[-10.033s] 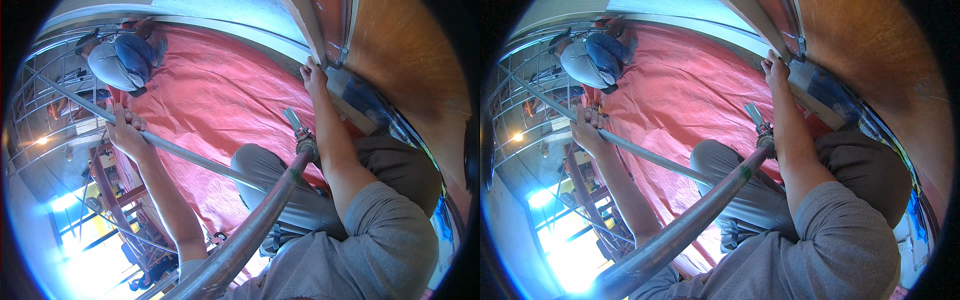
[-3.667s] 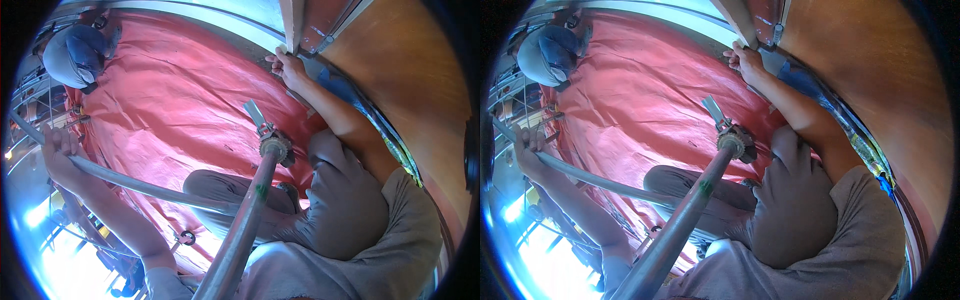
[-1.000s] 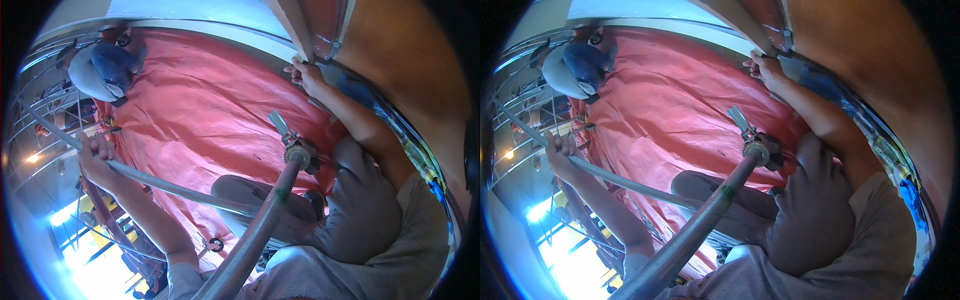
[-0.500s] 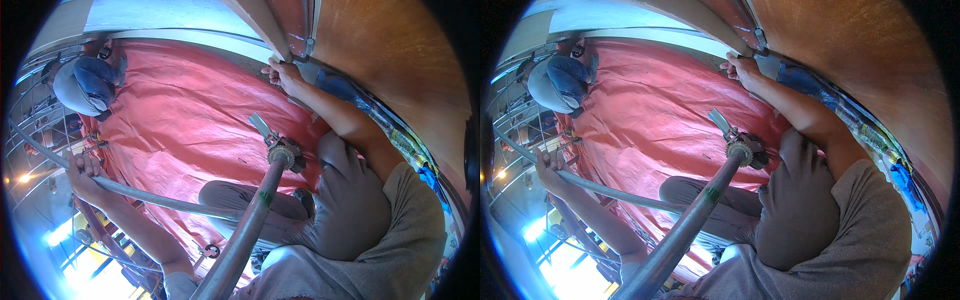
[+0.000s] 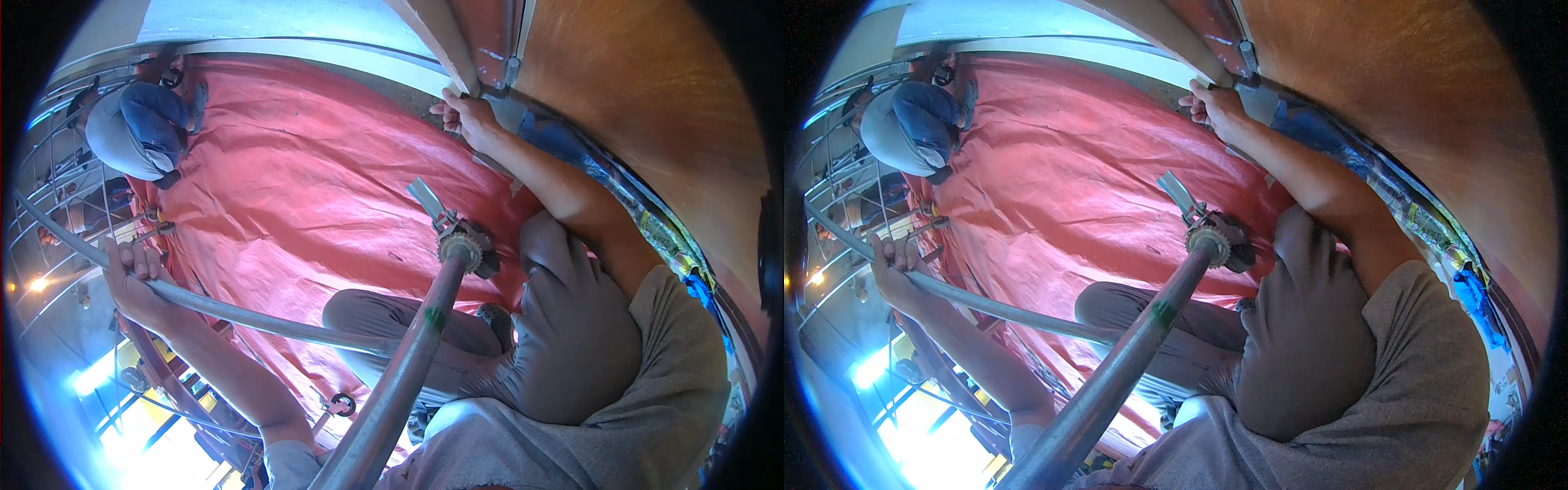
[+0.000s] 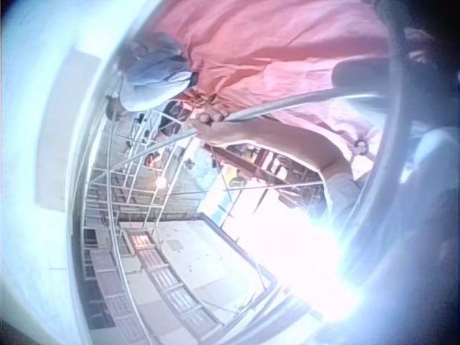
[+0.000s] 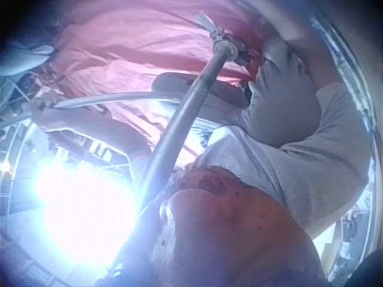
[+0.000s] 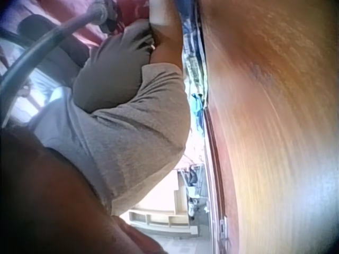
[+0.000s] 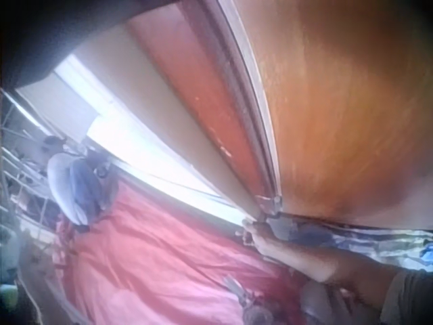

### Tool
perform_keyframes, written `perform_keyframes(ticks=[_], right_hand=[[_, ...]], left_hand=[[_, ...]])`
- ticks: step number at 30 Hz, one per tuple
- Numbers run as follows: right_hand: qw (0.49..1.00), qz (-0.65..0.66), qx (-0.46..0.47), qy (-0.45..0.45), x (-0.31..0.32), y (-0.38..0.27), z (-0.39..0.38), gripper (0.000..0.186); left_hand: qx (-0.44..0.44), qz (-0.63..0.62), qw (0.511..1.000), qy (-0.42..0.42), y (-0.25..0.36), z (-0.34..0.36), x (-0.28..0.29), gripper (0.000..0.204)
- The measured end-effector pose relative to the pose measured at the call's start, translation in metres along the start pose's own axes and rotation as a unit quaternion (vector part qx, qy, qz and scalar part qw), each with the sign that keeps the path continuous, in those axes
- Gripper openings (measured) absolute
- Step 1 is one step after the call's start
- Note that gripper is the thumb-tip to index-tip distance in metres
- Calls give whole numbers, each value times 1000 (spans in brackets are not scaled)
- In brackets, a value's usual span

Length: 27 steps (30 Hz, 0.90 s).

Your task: The person holds a metal scaffold railing and touches a wall edge with their hands to assist in lining up work while another person uses a tool to smooth material along the wall corner.

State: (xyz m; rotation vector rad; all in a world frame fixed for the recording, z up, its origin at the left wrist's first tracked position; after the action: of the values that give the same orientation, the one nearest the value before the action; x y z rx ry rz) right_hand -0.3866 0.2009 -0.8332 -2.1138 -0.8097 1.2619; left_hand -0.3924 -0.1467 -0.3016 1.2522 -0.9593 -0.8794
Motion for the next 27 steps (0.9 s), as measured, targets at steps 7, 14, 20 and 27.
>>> perform_keyframes(ticks=[7,14,20,27], right_hand=[[1000,-4,4,16,3,-2,1,36],[1000,4,-9,-5,3,-2,0,32],[1000,5,-15,-5,6,2,2,35],[1000,7,-7,-9,5,1,2,36]], left_hand=[[0,1,1000,3,-2,1,0,22],[-3,1,1000,15,-2,4,2,18],[-2,1,1000,13,-4,2,1,19],[0,-1,1000,5,-3,1,-2,21]])
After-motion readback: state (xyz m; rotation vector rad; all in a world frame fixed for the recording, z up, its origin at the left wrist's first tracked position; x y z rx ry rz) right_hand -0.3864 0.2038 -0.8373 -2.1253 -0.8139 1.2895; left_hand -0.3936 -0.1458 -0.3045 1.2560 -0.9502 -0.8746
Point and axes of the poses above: each hand's wrist, its own z-axis towards the middle knuckle, its own x-axis out of the back of the hand, y = z × x, the point moved 8 cm from there along z, towards the middle knuckle, and after that the axes turned 15 degrees about x, right-handed, at the moved point
